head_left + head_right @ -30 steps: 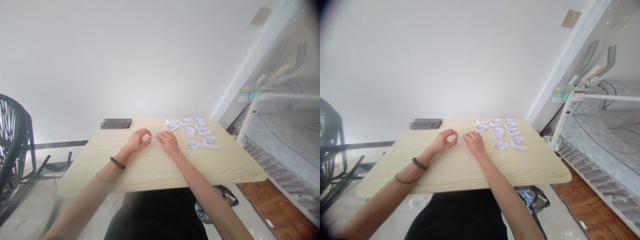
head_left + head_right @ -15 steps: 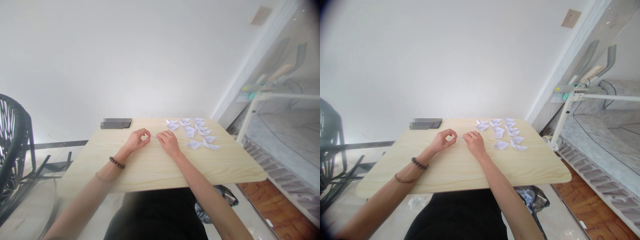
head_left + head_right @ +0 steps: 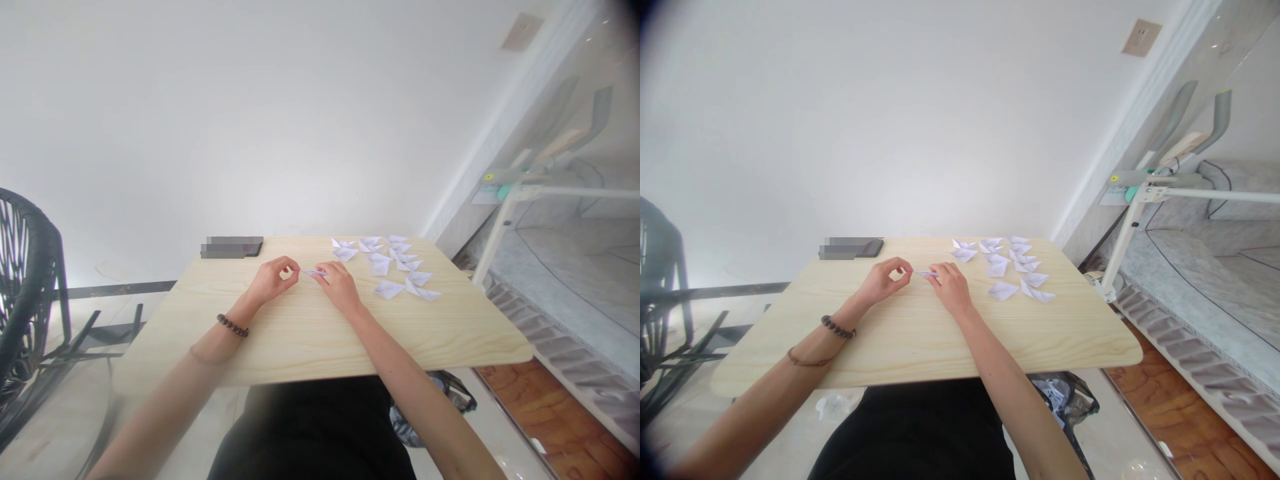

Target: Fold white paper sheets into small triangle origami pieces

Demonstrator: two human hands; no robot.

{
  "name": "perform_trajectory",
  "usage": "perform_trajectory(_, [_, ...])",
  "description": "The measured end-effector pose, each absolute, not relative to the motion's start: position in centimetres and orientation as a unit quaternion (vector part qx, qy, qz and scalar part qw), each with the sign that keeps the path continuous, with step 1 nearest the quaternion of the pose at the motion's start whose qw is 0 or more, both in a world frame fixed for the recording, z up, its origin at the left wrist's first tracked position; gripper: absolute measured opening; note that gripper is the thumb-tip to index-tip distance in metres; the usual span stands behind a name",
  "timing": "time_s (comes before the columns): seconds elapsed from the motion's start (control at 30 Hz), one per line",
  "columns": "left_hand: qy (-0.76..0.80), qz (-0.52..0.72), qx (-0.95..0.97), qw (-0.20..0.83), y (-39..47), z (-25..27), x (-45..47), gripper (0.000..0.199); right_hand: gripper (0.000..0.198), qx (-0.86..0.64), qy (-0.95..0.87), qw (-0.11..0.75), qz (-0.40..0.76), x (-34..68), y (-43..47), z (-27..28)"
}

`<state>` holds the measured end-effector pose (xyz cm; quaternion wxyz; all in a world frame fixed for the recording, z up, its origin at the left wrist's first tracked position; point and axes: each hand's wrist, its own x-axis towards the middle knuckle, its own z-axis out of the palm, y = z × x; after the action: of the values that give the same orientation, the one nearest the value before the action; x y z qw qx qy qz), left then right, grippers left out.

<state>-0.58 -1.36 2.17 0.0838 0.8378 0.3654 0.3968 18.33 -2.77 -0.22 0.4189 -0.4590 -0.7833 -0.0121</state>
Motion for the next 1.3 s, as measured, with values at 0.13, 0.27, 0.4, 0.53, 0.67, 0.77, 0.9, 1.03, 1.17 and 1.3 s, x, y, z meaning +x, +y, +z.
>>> perform_trajectory(0.13, [0.361, 0.387, 0.844, 0.084, -1.45, 2.20, -0.50, 0.014, 0.013, -0.459, -0.791, 0.405, -0.016, 18.35, -2.57, -0.51])
perform_trajectory(0.27, [0.340, 0.375, 0.858, 0.090, -1.55, 2.05, -0.21, 0.013, 0.015, -0.437, -0.809, 0.392, -0.024, 18.23, -2.67, -0.35])
perform_trajectory(0.4, [0.338, 0.372, 0.860, 0.086, -1.42, 1.84, -0.20, 0.013, 0.015, -0.420, -0.811, 0.408, 0.001, 18.19, -2.63, -0.38])
perform_trajectory(0.53, [0.352, 0.378, 0.853, 0.076, -1.31, 1.87, -0.39, 0.013, 0.017, -0.428, -0.796, 0.425, 0.042, 18.26, -2.48, -0.64])
perform_trajectory(0.67, [0.343, 0.374, 0.859, 0.068, -1.35, 1.89, -0.26, 0.014, 0.018, -0.434, -0.805, 0.403, 0.045, 18.27, -2.62, -0.64])
perform_trajectory(0.77, [0.327, 0.364, 0.870, 0.059, -1.36, 1.80, -0.05, 0.012, 0.017, -0.430, -0.814, 0.390, 0.035, 18.22, -2.72, -0.57])
perform_trajectory(0.9, [0.326, 0.356, 0.875, 0.046, -1.33, 1.85, -0.03, 0.011, 0.016, -0.441, -0.805, 0.393, 0.045, 18.19, -2.62, -0.63])
perform_trajectory(1.03, [0.331, 0.359, 0.872, 0.045, -1.35, 2.00, -0.14, 0.012, 0.017, -0.445, -0.802, 0.396, 0.057, 18.24, -2.60, -0.60])
perform_trajectory(1.17, [0.323, 0.363, 0.873, 0.044, -1.35, 1.96, -0.14, 0.011, 0.017, -0.445, -0.802, 0.394, 0.057, 18.26, -2.69, -0.53])
perform_trajectory(1.3, [0.327, 0.362, 0.872, 0.041, -1.29, 1.86, -0.17, 0.011, 0.016, -0.444, -0.799, 0.400, 0.066, 18.20, -2.73, -0.54])
